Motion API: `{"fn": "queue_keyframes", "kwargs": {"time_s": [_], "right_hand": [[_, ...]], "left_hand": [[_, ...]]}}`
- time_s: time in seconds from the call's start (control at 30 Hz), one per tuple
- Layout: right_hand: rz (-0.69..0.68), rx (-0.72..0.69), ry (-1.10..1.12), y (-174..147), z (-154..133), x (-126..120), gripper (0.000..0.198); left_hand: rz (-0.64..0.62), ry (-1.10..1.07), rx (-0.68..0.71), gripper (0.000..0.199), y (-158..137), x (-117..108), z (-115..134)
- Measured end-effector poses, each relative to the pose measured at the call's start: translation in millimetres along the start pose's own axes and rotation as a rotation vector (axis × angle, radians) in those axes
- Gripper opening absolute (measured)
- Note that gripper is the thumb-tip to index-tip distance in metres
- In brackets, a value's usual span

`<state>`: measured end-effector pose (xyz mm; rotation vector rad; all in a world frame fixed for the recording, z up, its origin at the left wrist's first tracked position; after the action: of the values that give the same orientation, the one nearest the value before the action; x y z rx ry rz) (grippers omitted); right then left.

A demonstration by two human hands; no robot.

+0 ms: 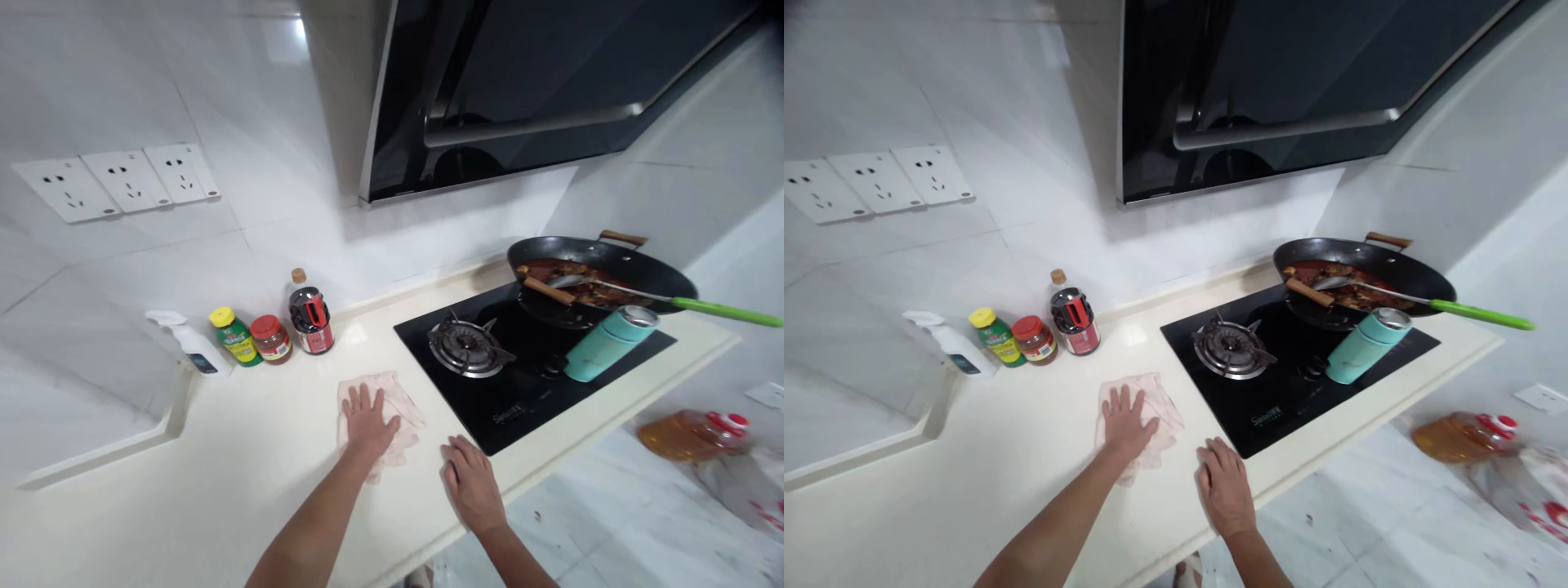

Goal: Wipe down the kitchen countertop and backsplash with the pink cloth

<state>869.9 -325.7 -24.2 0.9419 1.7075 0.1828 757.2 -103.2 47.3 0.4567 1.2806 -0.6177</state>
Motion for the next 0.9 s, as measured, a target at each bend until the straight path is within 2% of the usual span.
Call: {"fn": "queue_keyframes", "kwargs": {"time_s": [0.1,0.17,0.3,0.37,0.43,0.53,0.6,0.7,0.73,0.8,0.9], "right_hand": [[0.028,0.009,0.055,-1,1,2,0.026],[0.048,0.046,0.121,-3,5,3,0.022],[0.137,0.193,0.267,-2,9,-5,0.022],[0.220,0.227,0.263,8,2,-10,0.023],[0.214,0.184,0.220,22,-16,-10,0.029],[-0.008,0.105,0.133,41,-57,10,0.042],[-0.172,0.113,0.055,47,-86,30,0.055],[-0.319,0.066,0.001,51,-118,56,0.079],[-0.336,0.027,0.010,54,-124,60,0.079],[-0.352,-0.039,0.023,67,-127,65,0.063],[-0.332,-0.017,-0.034,103,-110,66,0.039]], "left_hand": [[-0.059,-0.036,0.143,0.086,-11,11,35],[-0.101,-0.078,0.254,0.088,-29,16,48],[-0.157,-0.157,0.362,0.089,-62,12,42],[-0.167,-0.208,0.390,0.084,-73,6,28],[-0.111,-0.246,0.376,0.071,-82,1,8],[0.076,-0.206,0.266,0.059,-98,1,-33],[0.205,-0.132,0.192,0.055,-111,6,-66],[0.359,-0.034,0.157,0.050,-127,17,-109],[0.395,-0.010,0.173,0.050,-131,20,-118],[0.446,0.038,0.219,0.048,-135,25,-129],[0.512,0.114,0.276,0.045,-134,28,-129]]}}
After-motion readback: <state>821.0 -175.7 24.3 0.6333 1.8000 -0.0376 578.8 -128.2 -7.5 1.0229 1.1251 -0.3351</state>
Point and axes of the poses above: each hand's wrist, its own y-axis towards the middle knuckle, its own x-axis out of the palm, z = x × y, the point moved 1 cm from there along y, towards the middle knuckle, and after that the axes turned 7 degrees about z, right-handed, at the moved point
